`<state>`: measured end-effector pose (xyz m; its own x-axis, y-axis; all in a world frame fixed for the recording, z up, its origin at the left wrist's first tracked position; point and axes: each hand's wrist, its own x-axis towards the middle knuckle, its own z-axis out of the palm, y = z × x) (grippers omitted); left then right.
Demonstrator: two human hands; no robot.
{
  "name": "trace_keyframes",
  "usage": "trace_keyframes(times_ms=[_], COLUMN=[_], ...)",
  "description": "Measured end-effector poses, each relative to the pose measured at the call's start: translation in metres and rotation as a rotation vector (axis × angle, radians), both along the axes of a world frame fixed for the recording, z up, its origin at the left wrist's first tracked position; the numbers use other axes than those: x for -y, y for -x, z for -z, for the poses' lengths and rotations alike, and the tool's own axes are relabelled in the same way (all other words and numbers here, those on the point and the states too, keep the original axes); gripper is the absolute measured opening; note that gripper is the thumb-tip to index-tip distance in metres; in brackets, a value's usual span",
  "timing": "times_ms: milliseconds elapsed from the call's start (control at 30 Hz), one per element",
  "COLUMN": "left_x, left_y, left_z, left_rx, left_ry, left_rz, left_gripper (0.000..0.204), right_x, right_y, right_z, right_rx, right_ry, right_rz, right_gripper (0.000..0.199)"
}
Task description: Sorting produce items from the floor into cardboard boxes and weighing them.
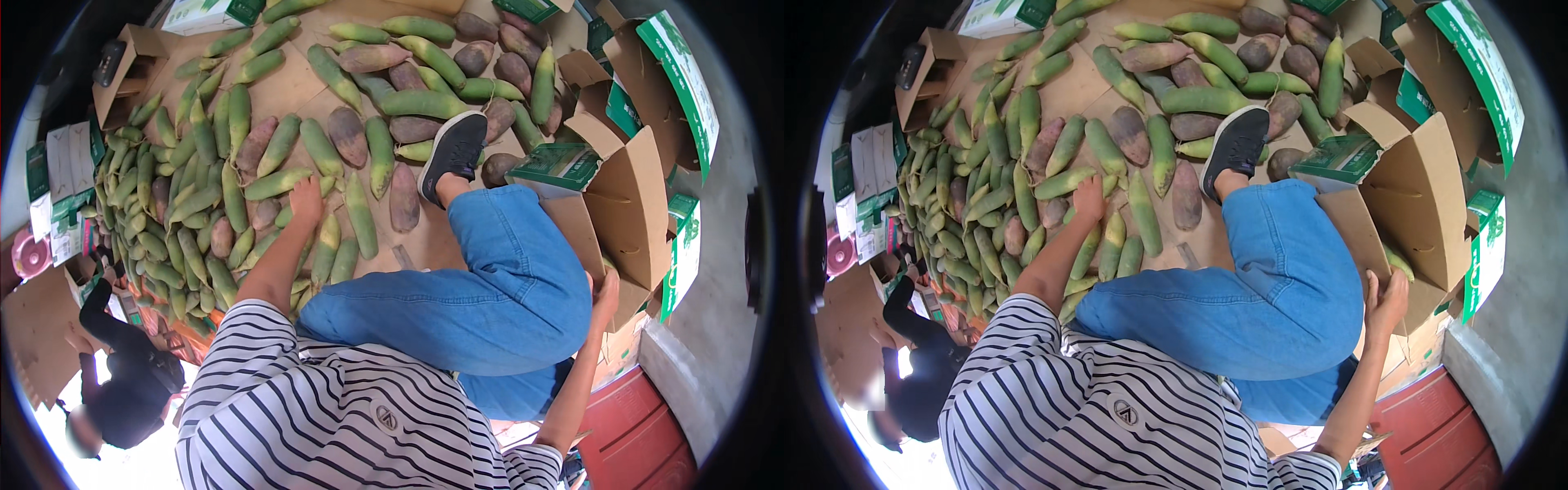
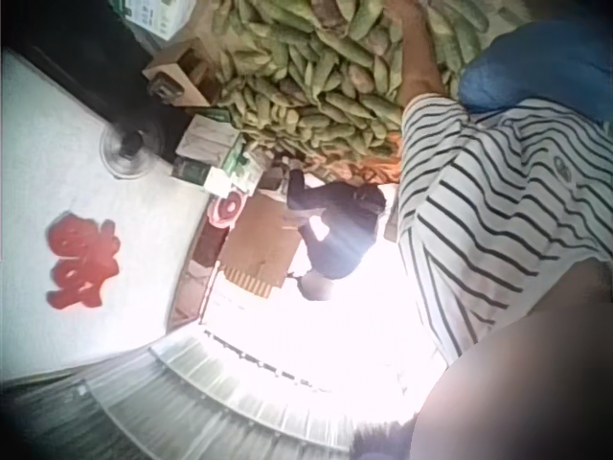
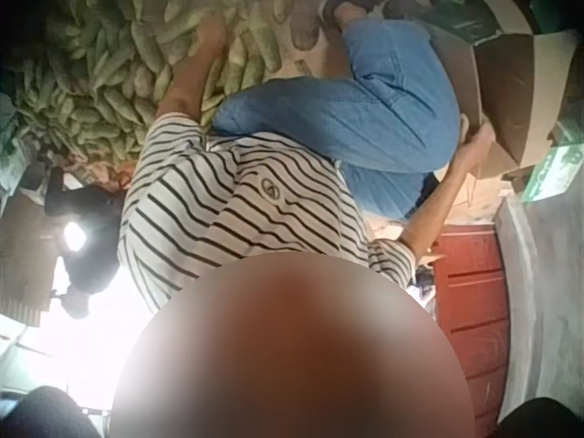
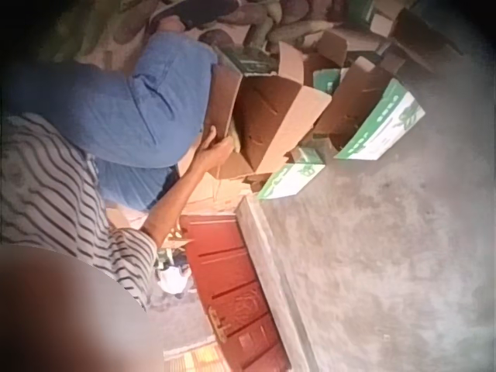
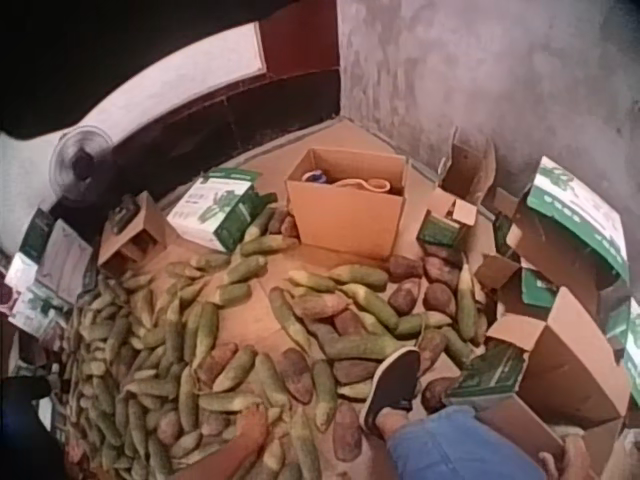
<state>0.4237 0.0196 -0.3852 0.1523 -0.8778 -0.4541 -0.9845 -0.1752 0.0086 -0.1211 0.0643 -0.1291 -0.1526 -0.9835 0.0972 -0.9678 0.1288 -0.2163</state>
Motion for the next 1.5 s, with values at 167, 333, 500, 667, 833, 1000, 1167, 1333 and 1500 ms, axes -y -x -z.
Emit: trace_keyframes(times_ms=[167, 333, 500, 667, 833, 1000, 1167, 1333, 1500], left_x=[-0.003, 0.027, 0.063, 0.095, 0.076, -0.008, -0.093, -0.129, -0.120], left_y=[0.002, 0.066, 0.171, 0.279, 0.249, 0.106, -0.024, -0.059, -0.038], left_z=[-0.027, -0.133, -0.269, -0.319, -0.259, -0.107, -0.039, -0.005, -0.033], left_rx=[-0.182, -0.796, -1.583, -1.833, -1.354, -0.801, -0.173, -0.084, 0.080], left_ry=[0.161, 0.416, 0.602, 0.439, 0.503, 0.102, -0.152, -0.236, -0.219], left_rz=[0.130, -0.055, -0.139, 0.095, 0.379, -0.021, -0.213, -0.332, -0.249], left_gripper=[0.053, 0.059, 0.068, 0.062, 0.058, 0.048, 0.046, 0.053, 0.059], right_x=[0.005, 0.006, -0.001, 0.012, -0.004, -0.002, 0.001, 0.004, 0.003], right_y=[0.004, 0.002, 0.000, -0.002, 0.012, 0.011, -0.004, -0.005, 0.002], right_z=[0.004, -0.004, -0.008, 0.005, 0.005, 0.007, -0.001, -0.001, 0.003], right_rx=[-0.035, -0.021, -0.031, 0.005, 0.042, 0.008, 0.080, 0.122, 0.190], right_ry=[-0.064, -0.083, -0.087, -0.072, 0.003, -0.058, -0.050, -0.133, -0.205], right_rz=[-0.032, -0.018, -0.004, -0.092, -0.048, -0.046, -0.021, 0.098, 0.159], right_gripper=[0.031, 0.030, 0.030, 0.029, 0.030, 0.029, 0.029, 0.023, 0.026])
